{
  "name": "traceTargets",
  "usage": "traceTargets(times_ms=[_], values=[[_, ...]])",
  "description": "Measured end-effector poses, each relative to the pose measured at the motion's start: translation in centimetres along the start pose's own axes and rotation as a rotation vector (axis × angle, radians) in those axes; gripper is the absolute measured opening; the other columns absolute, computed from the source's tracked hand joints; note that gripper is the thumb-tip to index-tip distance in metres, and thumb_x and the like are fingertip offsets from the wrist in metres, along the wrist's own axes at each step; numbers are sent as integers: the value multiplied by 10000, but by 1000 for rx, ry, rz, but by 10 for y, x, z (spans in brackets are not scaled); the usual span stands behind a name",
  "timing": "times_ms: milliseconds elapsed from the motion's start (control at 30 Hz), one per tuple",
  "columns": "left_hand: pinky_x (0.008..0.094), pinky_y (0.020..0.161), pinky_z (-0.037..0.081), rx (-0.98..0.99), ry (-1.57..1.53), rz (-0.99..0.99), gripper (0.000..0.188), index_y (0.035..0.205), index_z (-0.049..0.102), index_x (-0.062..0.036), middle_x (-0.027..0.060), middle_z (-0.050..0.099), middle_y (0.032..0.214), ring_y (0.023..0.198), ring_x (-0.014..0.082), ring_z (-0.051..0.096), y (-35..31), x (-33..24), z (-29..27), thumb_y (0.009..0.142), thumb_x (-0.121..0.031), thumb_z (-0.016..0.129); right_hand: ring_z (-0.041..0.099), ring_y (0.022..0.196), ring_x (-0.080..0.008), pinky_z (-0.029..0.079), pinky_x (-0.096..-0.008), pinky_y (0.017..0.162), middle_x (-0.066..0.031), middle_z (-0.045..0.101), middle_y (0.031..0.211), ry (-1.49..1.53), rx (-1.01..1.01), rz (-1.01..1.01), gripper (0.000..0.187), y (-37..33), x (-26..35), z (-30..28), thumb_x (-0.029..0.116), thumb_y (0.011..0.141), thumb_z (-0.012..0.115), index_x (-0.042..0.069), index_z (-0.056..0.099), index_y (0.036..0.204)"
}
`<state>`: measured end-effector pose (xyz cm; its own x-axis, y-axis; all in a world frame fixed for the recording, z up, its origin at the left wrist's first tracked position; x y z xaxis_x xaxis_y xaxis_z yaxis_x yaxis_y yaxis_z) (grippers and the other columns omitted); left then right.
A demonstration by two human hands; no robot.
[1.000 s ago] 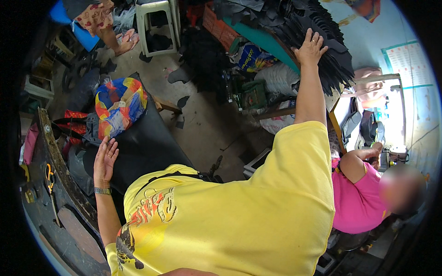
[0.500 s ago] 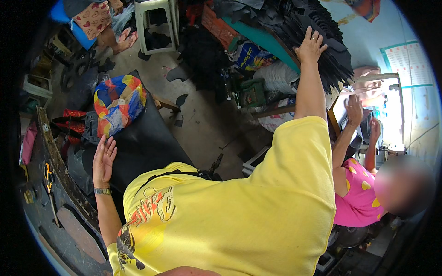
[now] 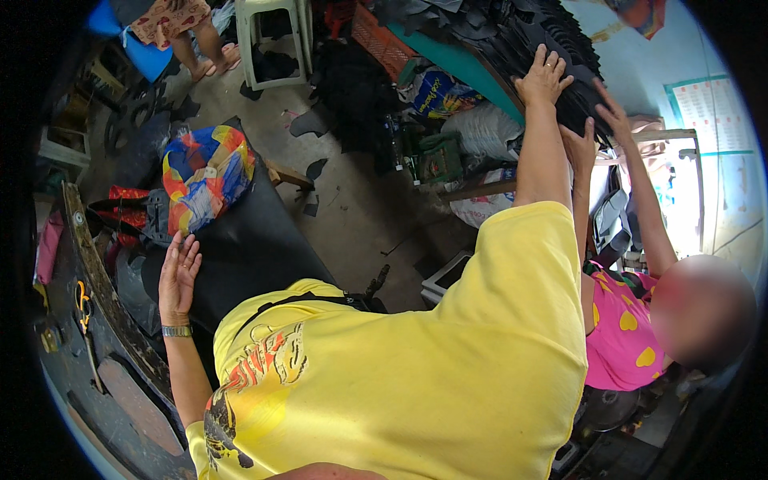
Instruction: The person organizes materials on a workbench. They open a small pouch, handle a pencil, and sort black rubber pieces into a neat stack. They then place the stack on a shelf and pack items into plastic bags.
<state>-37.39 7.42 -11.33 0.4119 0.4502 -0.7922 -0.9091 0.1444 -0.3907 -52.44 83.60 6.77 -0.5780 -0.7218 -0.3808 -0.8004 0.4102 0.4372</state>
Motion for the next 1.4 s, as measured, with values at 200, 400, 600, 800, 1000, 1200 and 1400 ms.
traceTargets(times_ms=[200, 400, 600, 800, 1000, 1200, 1400], values=[[390, 1098, 384, -36, 61, 53, 621, 1506, 359, -48, 162, 449, 1485, 1335, 263, 474, -33, -30, -20, 1013, -383, 535, 241, 1457, -359, 241, -670, 1105, -147, 304, 1554, -14, 6, 57, 1057, -3, 0, -10, 383, 716, 853, 167, 226, 1539], [406, 1168, 288, -245, 134, 325, 678, 1536, 304, -50, 178, 351, 1557, 1396, 266, 402, -117, -106, -51, 1005, -419, 506, 342, 1376, -365, 273, -616, 1080, -165, 417, 1436, 425, -520, -52, 892, -46, 71, -115, 244, 706, 806, 127, 344, 1460], [461, 1199, 252, -527, 503, 540, 682, 1530, 309, -40, 204, 347, 1555, 1428, 320, 373, -206, -154, -50, 1001, -421, 510, 551, 1021, -351, 351, -533, 1030, -141, 601, 1002, 1186, -235, -908, 232, -215, 283, -159, 89, 715, 679, 95, 595, 930], [490, 1188, 292, -868, 836, 503, 563, 1492, 407, -99, 143, 402, 1536, 1408, 317, 411, -288, -140, -57, 1014, -385, 492, 553, 998, -326, 420, -447, 928, -131, 567, 999, 1482, 124, -1274, 207, -358, 392, -162, 55, 749, 679, 76, 573, 926], [436, 1167, 341, -1280, 825, 532, 476, 1445, 475, -87, 128, 488, 1467, 1365, 255, 468, -360, -107, -75, 1021, -293, 537, 558, 1028, -338, 423, -453, 939, -145, 569, 1012, 1461, 233, -1403, 149, -392, 439, -164, 69, 793, 676, 75, 607, 925], [416, 1095, 398, -1529, 1261, 470, 407, 1340, 601, -95, 103, 499, 1441, 1317, 256, 488, -388, -72, -70, 959, -226, 663, 564, 1077, -332, 438, -459, 952, -142, 586, 1057, 1259, 254, -1624, 181, -399, 460, -143, 110, 795, 676, 68, 634, 966], [491, 1144, 297, -1614, 1617, 294, 467, 1307, 627, -140, 149, 357, 1526, 1428, 351, 320, -383, -40, -71, 883, -285, 758, 410, 1347, -337, 285, -532, 1143, -144, 507, 1356, 1027, 136, -1786, 444, -420, 452, -121, 251, 873, 676, 116, 578, 1284]])
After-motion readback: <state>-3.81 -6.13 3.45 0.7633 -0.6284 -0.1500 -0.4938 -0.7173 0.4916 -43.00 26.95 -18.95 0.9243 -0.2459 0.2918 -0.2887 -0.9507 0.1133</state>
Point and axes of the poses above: each hand's wrist, its own y-axis towards the middle knuckle, its own z-axis out of the palm, x = y × z, the point moved 6 cm from there along y, towards the middle knuckle
